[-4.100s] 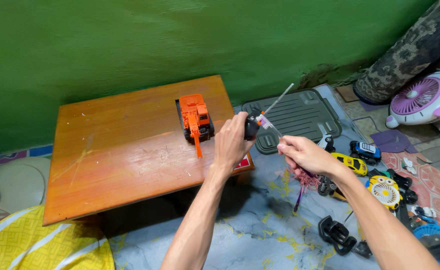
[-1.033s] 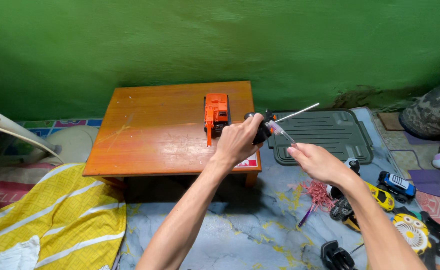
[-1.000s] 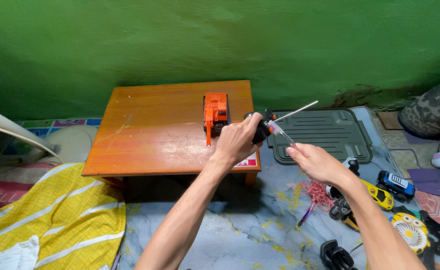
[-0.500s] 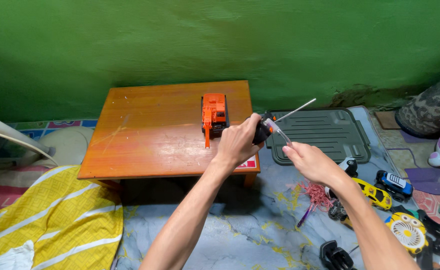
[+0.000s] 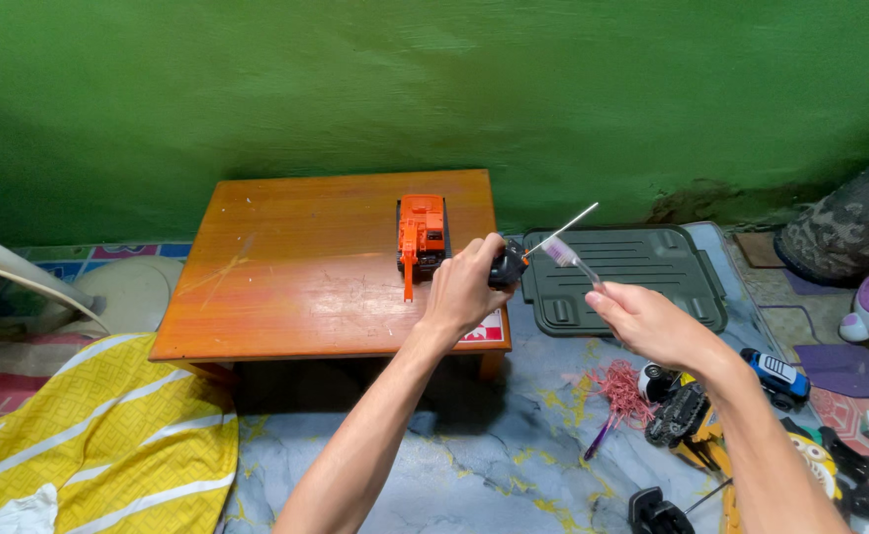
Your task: The person cleans a black and orange remote control using a toothbrush and a pink duster. They scrub the buttons and crevices of the remote, then use the duster to wipe the surface. The remote is handled throughout the clip, and the cleaning tools are used repeatedly.
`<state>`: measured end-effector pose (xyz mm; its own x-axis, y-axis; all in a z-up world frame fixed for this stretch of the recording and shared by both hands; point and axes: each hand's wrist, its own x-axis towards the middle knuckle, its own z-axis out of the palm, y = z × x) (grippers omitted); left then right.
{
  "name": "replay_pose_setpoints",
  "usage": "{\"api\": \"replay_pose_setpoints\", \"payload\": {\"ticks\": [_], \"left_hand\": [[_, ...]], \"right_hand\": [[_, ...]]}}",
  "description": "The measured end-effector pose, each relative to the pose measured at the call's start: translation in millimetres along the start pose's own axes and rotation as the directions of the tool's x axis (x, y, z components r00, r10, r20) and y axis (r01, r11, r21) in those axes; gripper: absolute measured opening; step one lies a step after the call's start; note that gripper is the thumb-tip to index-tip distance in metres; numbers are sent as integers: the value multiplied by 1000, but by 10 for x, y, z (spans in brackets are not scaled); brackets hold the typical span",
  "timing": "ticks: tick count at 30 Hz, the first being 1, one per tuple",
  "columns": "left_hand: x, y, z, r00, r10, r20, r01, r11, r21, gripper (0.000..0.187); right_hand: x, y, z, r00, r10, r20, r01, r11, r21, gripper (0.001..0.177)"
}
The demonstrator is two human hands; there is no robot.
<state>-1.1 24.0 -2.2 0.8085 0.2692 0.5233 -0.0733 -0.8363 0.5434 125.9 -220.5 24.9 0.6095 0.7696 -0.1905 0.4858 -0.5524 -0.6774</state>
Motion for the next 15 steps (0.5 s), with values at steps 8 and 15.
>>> {"api": "replay_pose_setpoints", "payload": {"ticks": [8,15], "left_hand": [[89,220,126,998,8,-64,-7,1000,17,49],[45,41,61,996,-33,-83,38,997,66,48]], "right_hand": [[-14,-535,375,967,30,-253,-110,945,-307,39],[-46,-548,358,998,-41,-38,27,951,-309,41]]}}
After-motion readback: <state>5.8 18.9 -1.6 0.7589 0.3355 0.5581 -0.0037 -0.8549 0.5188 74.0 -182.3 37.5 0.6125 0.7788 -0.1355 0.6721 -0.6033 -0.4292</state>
